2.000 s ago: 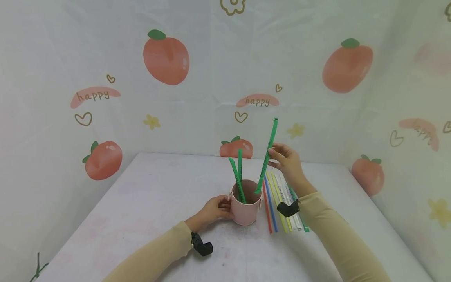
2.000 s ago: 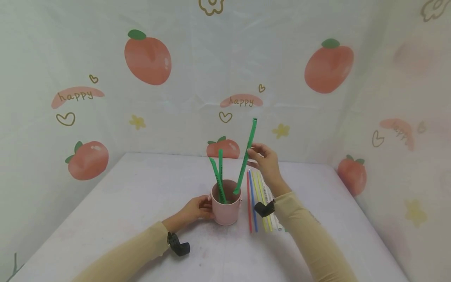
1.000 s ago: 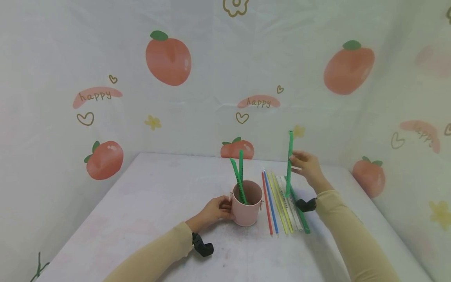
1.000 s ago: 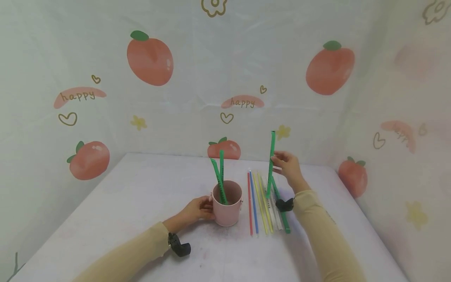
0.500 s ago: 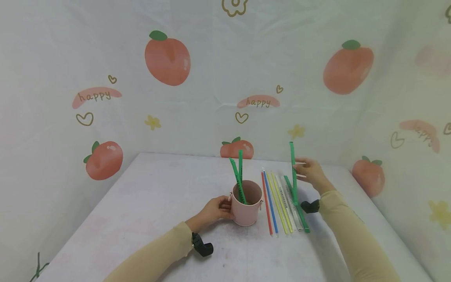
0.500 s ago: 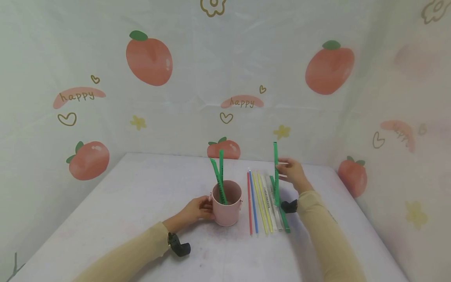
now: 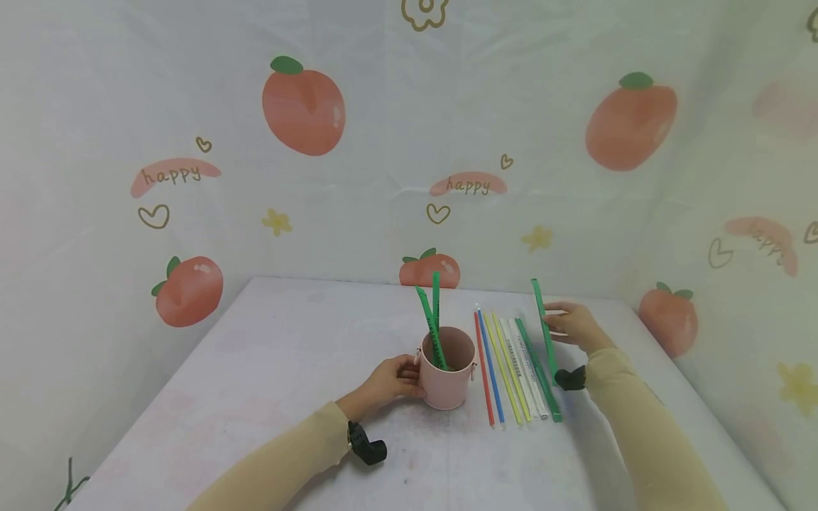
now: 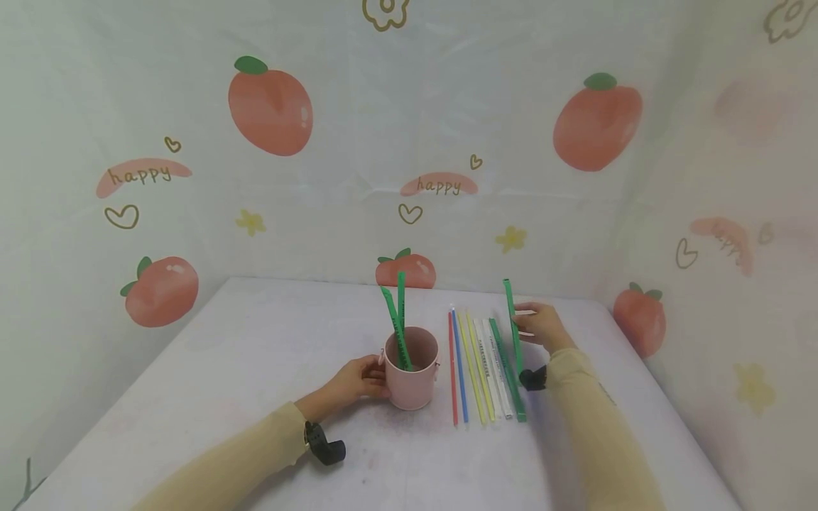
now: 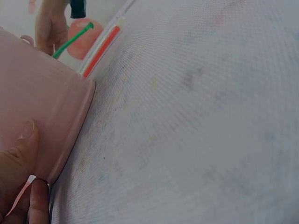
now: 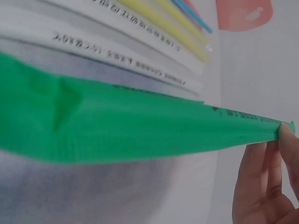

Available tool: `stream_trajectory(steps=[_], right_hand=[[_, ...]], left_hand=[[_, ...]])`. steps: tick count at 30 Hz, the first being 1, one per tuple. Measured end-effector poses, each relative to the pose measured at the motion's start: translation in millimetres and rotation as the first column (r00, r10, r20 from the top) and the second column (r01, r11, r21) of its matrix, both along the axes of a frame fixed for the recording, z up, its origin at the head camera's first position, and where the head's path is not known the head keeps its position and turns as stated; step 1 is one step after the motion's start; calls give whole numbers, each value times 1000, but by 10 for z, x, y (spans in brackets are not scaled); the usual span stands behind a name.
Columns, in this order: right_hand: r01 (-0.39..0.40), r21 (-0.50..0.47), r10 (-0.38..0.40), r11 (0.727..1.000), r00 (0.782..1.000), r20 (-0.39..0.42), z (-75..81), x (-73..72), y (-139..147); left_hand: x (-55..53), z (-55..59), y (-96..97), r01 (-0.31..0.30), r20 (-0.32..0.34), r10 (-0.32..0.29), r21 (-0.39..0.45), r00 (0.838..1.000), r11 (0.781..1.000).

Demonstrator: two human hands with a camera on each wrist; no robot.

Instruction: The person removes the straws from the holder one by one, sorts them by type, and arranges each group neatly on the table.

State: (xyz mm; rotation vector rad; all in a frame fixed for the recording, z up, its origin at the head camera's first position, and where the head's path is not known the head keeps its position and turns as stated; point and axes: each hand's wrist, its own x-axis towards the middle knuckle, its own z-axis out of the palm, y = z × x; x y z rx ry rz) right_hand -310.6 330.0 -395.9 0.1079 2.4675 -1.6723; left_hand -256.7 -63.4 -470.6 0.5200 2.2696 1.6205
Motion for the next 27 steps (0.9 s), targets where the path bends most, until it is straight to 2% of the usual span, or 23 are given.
stream_trajectory(steps=[7, 14, 19, 23, 27], right_hand=[[-5, 91, 0, 996, 999, 53, -112, 25, 60], [30, 97, -43, 995, 990, 131, -240, 38, 88], [26, 115, -43, 993, 988, 148, -326, 43, 101], [17, 142, -40, 990, 987, 158, -363, 48, 89], [11, 147, -37, 989, 984, 172, -376, 56, 59]], left_hand=[[-27, -34, -1, 2, -12, -2, -10, 1000, 1000], [-19, -29, -6, 7, -11, -7, -14, 1000, 1000], [-28, -22, -18, 20, 1, -20, 2, 1000, 1000], [-24, -25, -47, 48, -29, -47, 17, 998, 999], [2, 16, -28, 33, -19, -33, 17, 999, 999]])
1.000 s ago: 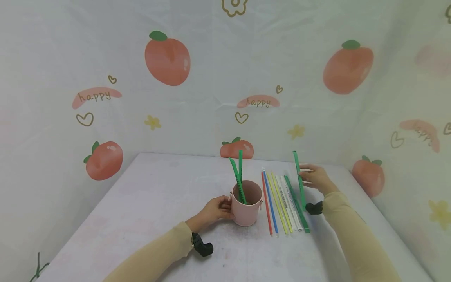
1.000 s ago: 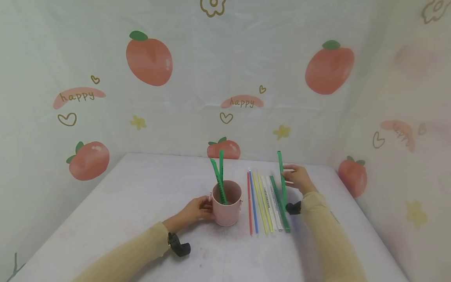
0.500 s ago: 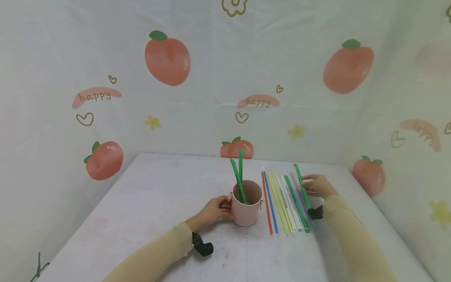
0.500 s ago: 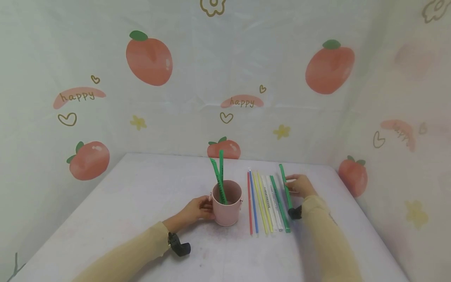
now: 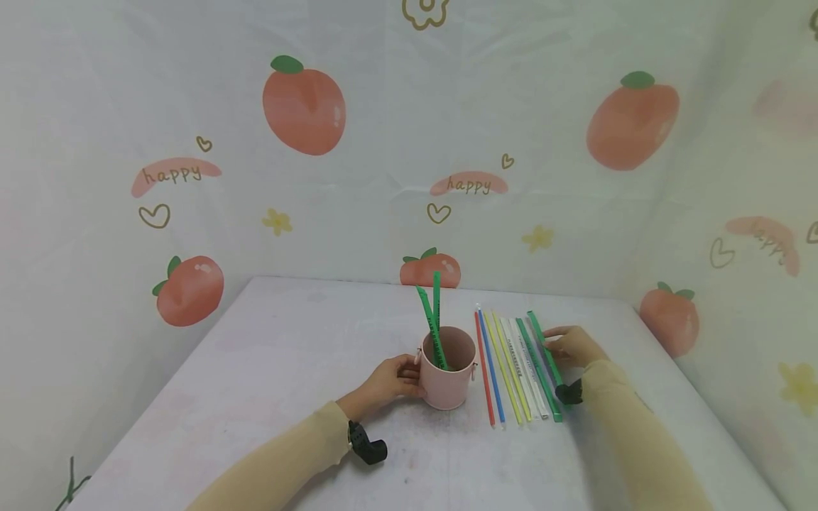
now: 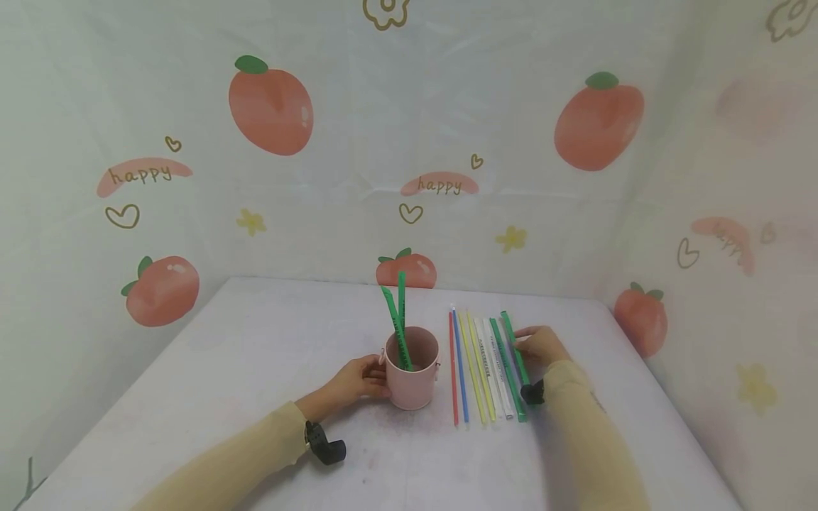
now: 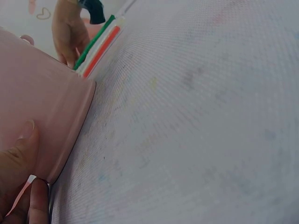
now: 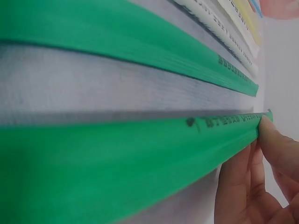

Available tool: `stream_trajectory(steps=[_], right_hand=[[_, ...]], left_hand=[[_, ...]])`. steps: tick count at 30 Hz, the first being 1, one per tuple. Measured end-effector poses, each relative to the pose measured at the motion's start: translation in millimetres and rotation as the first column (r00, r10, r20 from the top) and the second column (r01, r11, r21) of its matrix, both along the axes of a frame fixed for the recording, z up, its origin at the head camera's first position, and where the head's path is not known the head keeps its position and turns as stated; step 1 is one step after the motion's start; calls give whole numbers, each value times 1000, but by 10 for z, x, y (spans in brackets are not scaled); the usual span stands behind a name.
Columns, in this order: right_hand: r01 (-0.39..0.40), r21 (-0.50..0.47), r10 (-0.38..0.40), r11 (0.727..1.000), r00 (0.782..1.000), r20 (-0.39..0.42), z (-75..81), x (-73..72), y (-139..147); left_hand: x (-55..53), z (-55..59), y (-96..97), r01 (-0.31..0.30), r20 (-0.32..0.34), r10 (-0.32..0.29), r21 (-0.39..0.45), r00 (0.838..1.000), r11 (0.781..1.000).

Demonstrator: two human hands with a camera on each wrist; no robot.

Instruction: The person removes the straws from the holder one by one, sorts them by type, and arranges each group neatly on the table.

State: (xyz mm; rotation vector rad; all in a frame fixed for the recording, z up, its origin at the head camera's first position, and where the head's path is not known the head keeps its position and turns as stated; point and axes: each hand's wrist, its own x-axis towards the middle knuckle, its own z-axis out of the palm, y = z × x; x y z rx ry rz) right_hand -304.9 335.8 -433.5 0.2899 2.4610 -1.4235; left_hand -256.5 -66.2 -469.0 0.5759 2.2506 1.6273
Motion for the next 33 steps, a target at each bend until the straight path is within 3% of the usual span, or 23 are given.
stream_trajectory(steps=[8, 20, 33], right_hand=[[-7, 0, 7, 1000, 1000, 13, -8, 9, -51], [24, 57, -26, 998, 999, 32, -22, -1, -86], [35, 47, -36, 998, 999, 31, -46, -19, -103]], left_hand=[[-7, -9, 24, -34, 29, 35, -16, 999, 999], [-35, -51, 26, -29, 37, 30, -16, 999, 999], [-12, -31, 26, -34, 39, 34, -11, 999, 999]])
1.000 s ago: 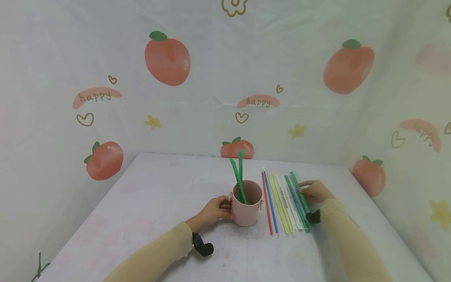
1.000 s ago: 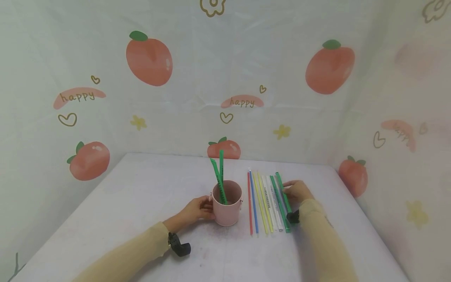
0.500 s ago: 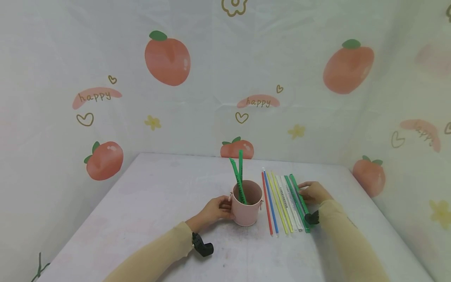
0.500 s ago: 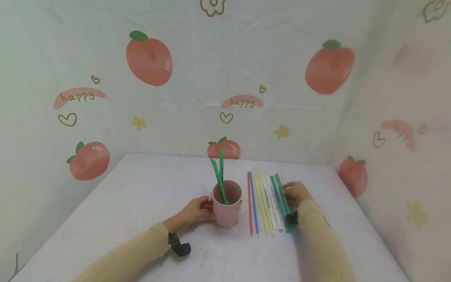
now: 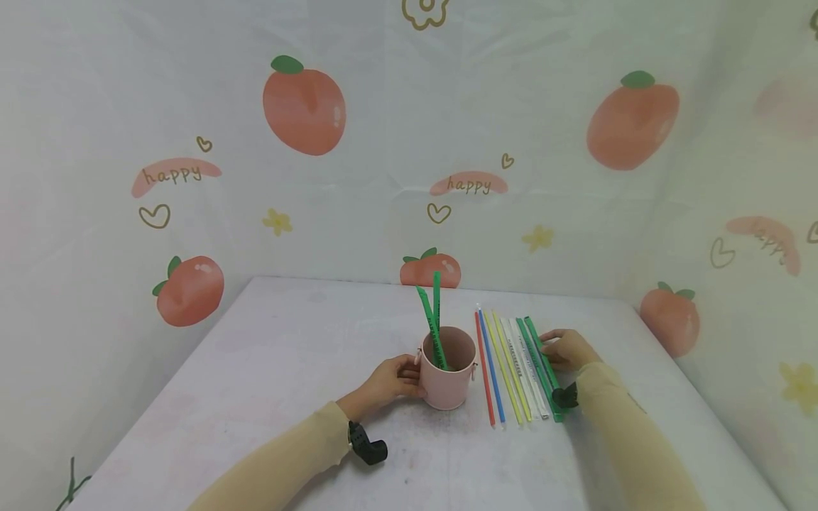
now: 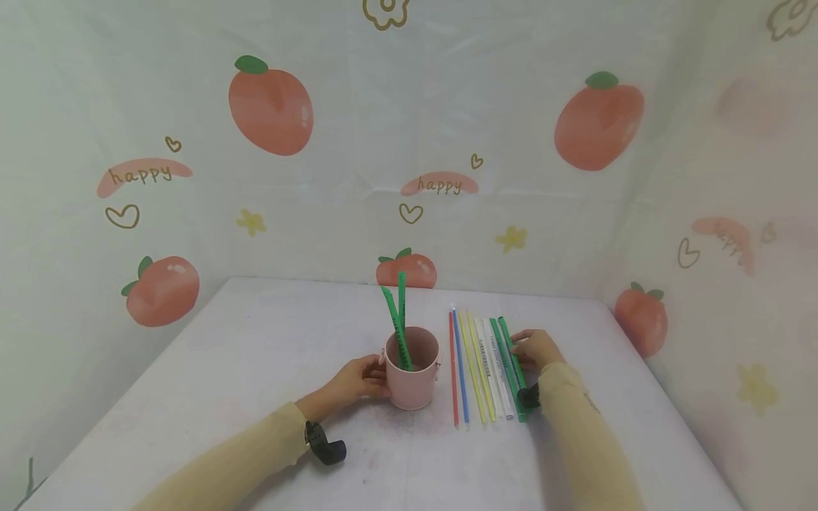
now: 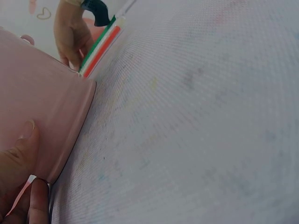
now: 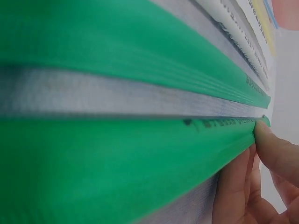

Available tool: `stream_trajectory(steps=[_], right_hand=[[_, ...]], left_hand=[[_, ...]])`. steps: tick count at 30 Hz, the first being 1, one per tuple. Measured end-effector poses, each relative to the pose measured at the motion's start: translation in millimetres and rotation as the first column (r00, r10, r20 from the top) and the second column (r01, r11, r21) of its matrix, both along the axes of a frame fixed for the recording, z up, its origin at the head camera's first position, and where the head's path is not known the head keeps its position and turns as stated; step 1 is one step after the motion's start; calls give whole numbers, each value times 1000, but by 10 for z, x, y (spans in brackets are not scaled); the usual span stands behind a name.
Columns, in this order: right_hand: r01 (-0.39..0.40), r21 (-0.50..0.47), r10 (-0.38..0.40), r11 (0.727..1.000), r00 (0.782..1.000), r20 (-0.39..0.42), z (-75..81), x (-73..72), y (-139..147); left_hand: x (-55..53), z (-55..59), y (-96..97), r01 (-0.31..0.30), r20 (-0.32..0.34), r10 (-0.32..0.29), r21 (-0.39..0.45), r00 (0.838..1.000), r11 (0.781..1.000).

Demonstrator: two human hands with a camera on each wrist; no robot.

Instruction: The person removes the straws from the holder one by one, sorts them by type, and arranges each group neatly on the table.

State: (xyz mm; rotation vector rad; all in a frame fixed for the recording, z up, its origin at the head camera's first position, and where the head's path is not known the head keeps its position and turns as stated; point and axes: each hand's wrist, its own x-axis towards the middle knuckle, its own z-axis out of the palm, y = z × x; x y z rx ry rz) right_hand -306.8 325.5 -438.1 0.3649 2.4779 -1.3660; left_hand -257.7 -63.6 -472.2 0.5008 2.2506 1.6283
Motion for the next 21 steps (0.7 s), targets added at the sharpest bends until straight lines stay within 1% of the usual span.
stream_trajectory(steps=[7, 16, 21], right_hand=[[9, 12, -9, 1000, 1000, -14, -4, 14, -28], [42, 29, -42, 999, 999, 1, -40, -9, -33], [52, 32, -52, 998, 999, 9, -61, -22, -22]], left_hand=[[2, 9, 0, -8, 23, 8, 1, 1000, 1000], [4, 12, 2, -6, -4, 6, 1, 1000, 1000], [4, 18, 5, -13, -1, 13, -11, 1000, 1000]])
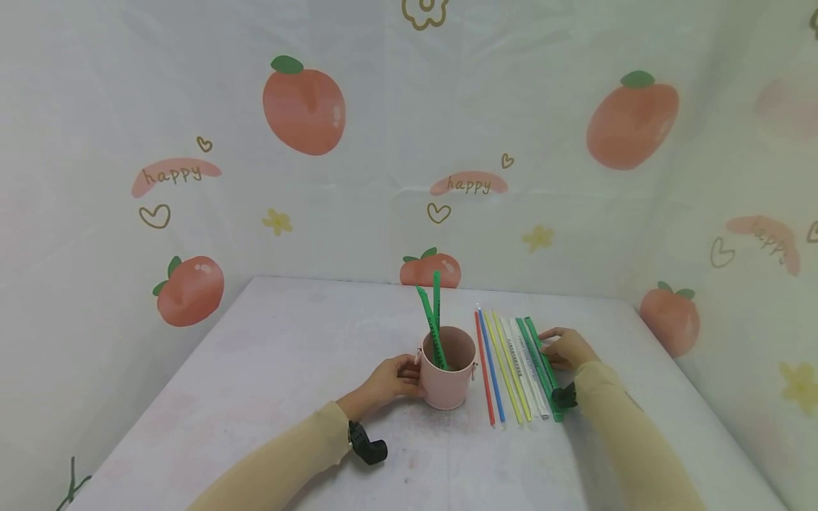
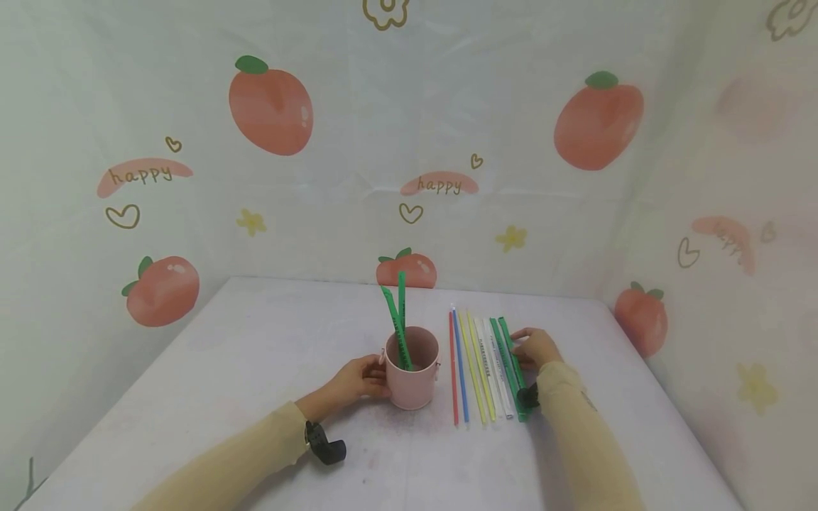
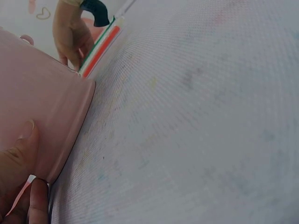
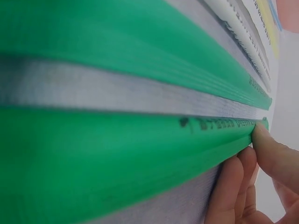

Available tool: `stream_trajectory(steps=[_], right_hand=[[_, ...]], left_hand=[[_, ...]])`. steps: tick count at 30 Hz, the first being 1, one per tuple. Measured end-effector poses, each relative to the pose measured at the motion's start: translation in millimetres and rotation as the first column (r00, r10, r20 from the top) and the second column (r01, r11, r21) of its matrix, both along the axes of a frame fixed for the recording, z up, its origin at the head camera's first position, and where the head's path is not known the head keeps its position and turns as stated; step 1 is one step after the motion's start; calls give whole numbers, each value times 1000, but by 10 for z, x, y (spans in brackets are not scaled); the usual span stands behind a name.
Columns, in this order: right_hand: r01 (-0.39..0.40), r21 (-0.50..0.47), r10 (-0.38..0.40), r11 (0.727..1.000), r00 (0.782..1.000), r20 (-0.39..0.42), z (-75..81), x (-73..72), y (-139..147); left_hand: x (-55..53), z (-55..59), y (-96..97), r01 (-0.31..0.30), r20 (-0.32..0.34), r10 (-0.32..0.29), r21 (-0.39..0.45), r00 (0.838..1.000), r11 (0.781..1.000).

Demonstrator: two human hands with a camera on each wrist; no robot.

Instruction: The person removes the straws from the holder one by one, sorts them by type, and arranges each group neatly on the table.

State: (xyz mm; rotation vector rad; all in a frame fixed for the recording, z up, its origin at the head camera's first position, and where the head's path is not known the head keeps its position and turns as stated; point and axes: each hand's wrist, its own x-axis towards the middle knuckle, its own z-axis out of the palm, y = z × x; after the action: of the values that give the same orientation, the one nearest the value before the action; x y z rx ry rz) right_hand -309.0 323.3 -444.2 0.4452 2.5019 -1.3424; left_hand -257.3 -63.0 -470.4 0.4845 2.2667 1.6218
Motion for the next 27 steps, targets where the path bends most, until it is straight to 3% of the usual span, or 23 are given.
stream_trajectory(steps=[18, 27], right_hand=[[27, -30, -27, 999, 1000, 15, -7, 24, 25], [-2, -51, 3, 999, 1000, 18, 28, 19, 52]], left_hand=[[15, 6, 1, -2, 13, 2, 6, 1000, 1000], [28, 27, 3, -8, 13, 8, 7, 1000, 1000]])
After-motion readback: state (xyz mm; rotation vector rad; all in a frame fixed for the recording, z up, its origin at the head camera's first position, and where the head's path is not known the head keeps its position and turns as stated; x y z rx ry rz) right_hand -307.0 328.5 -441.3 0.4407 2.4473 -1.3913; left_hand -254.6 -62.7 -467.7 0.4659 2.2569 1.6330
